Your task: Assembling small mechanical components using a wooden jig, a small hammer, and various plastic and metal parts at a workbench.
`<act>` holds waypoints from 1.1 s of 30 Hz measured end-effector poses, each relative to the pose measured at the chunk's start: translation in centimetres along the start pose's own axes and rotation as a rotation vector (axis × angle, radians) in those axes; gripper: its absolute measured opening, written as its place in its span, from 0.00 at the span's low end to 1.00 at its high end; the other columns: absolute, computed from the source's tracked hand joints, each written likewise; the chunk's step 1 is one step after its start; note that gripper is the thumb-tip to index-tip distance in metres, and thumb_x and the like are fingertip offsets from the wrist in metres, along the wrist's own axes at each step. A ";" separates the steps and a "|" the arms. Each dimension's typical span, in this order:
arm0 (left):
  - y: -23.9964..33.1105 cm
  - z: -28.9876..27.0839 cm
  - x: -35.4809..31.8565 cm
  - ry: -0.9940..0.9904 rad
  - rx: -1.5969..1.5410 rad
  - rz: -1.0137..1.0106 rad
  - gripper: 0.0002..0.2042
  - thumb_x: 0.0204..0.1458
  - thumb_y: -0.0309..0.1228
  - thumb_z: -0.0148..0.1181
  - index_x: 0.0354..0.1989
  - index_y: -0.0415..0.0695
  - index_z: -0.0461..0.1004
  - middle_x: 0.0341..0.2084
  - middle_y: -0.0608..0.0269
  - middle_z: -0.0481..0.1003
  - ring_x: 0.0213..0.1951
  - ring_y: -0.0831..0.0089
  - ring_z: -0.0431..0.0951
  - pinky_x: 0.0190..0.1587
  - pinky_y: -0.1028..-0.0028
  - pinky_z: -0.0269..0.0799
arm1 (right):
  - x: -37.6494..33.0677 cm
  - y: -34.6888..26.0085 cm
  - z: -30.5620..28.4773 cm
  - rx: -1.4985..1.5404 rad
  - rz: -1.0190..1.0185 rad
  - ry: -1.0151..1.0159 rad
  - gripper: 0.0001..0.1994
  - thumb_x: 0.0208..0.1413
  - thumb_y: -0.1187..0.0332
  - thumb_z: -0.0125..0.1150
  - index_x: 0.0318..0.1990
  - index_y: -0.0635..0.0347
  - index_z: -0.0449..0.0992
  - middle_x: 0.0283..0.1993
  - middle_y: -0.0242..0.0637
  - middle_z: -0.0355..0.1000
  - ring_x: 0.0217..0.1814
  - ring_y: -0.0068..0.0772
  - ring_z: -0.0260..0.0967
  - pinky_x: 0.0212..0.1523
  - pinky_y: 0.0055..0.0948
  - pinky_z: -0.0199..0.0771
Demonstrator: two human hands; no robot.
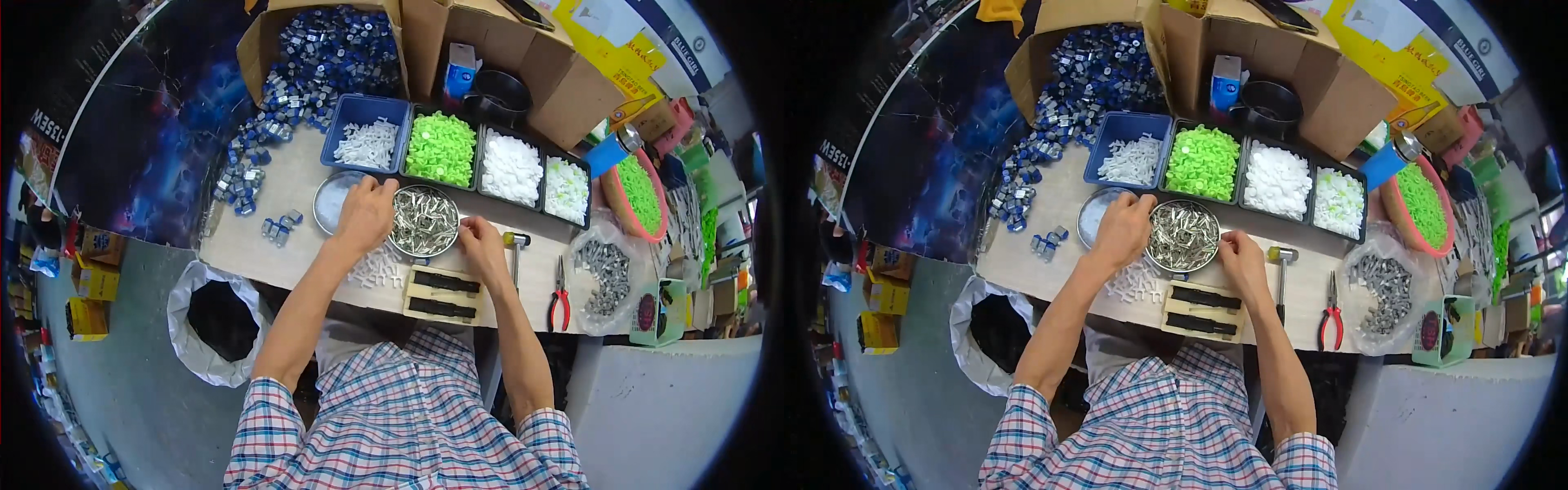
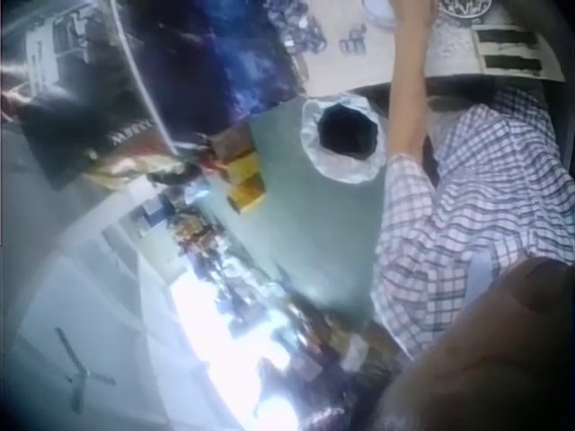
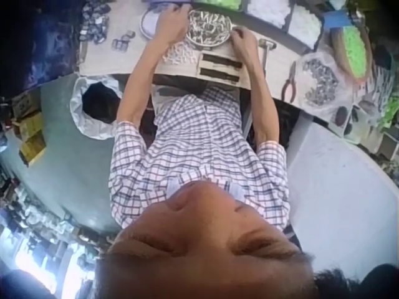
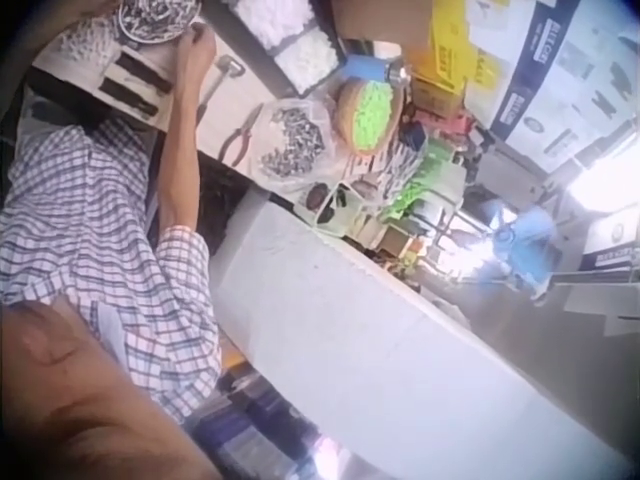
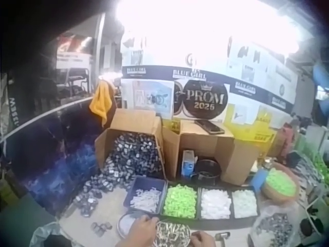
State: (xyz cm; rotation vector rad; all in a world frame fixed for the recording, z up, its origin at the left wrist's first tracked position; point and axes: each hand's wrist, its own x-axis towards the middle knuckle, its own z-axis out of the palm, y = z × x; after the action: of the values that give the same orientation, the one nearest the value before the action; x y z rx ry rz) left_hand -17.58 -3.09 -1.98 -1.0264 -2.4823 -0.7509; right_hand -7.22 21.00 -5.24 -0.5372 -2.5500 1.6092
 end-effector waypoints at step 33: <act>0.0 1.2 3.6 -0.454 0.067 -0.146 0.07 0.52 0.24 0.56 0.37 0.41 0.79 0.35 0.45 0.78 0.40 0.48 0.82 0.41 0.54 0.78 | -0.1 -0.5 -0.3 -0.206 0.022 0.176 0.10 0.52 0.71 0.61 0.39 0.69 0.75 0.28 0.38 0.74 0.29 0.27 0.70 0.34 0.29 0.73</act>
State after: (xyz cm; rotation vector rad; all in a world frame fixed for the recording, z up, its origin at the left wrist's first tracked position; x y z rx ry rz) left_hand -20.14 -0.40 -1.16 -1.0987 -2.9719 -0.5125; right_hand -7.15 21.00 -4.70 -0.6934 -2.5975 1.2500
